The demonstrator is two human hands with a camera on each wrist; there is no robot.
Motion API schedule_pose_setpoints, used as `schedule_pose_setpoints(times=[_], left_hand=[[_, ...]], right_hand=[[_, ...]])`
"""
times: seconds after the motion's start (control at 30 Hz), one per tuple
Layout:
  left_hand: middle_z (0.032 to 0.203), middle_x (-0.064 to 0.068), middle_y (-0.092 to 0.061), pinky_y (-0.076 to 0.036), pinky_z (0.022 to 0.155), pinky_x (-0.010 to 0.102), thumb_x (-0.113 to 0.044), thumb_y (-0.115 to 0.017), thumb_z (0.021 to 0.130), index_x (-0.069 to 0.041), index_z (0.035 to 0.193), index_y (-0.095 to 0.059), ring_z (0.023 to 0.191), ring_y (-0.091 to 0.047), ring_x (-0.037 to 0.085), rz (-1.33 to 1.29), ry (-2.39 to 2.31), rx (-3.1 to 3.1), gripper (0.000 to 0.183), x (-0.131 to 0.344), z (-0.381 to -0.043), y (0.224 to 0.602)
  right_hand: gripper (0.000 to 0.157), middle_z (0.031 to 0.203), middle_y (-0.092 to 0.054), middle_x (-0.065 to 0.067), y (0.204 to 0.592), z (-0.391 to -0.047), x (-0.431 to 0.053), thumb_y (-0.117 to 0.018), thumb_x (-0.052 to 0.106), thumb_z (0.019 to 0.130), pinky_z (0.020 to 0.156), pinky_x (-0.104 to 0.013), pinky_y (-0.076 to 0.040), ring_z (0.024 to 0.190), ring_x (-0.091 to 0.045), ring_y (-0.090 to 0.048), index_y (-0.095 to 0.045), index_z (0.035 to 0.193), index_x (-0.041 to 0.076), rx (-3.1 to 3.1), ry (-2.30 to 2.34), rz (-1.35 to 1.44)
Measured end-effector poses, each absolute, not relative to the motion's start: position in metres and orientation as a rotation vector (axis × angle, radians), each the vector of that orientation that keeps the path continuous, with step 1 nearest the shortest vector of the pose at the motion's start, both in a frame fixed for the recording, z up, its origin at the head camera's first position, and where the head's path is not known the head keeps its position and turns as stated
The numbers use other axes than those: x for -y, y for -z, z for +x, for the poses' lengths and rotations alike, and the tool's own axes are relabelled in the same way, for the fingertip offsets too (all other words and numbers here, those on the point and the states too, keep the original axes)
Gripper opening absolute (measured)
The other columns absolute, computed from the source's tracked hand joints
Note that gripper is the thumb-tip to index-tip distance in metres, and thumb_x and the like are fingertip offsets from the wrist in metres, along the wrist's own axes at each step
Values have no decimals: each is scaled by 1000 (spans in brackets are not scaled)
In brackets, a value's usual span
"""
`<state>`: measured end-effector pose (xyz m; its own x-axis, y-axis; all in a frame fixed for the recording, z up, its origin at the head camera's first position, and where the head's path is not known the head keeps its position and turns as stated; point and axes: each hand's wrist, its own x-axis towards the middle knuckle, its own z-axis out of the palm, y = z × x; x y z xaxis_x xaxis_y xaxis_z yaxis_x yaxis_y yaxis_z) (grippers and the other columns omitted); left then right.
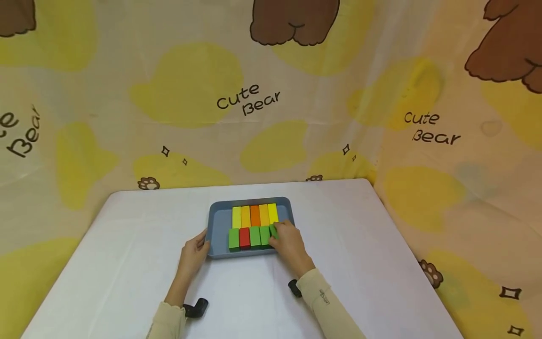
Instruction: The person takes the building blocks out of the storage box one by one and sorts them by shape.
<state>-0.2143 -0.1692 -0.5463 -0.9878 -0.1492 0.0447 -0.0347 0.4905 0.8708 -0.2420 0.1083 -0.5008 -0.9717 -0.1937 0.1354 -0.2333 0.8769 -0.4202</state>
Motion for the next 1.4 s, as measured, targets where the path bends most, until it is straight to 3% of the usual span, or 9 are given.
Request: schedule_pose_setpoints(times=[0.23,0.6,0.97,1.4], left_hand=[[133,28,-54,-53,96,40,-2,-53,95,8,139,-47,122,-57,40,150,1539,2591,46,170,-212,547],[136,26,-54,-52,98,38,-1,-54,94,7,137,-50,125,-56,38,171,1535,2568,44,170,-209,545],[135,26,-54,-53,98,39,-3,-53,95,7,138,-48,124,-56,38,173,1514,2575,45,169,-210,547],[134,26,-56,-53,98,40,-4,-53,95,7,138,-49,123,-57,39,167,1489,2580,45,170,-211,550]], right_hand=[[44,114,-68,-21,481,-245,-120,-72,13,80,58,-25,-46,75,-20,-53,-67,121,-2,2932,-758,305],[48,121,-65,-23,464,-256,-145,-65,14,80,70,-39,-62,94,-33,-69,-65,126,1,2817,-987,231],[41,115,-66,-26,472,-295,-165,-67,10,82,74,-50,-60,91,-37,-65,-66,121,-3,2646,-767,270],[39,111,-65,-29,499,-315,-174,-66,10,82,71,-49,-55,88,-35,-61,-66,118,-6,2721,-748,233]])
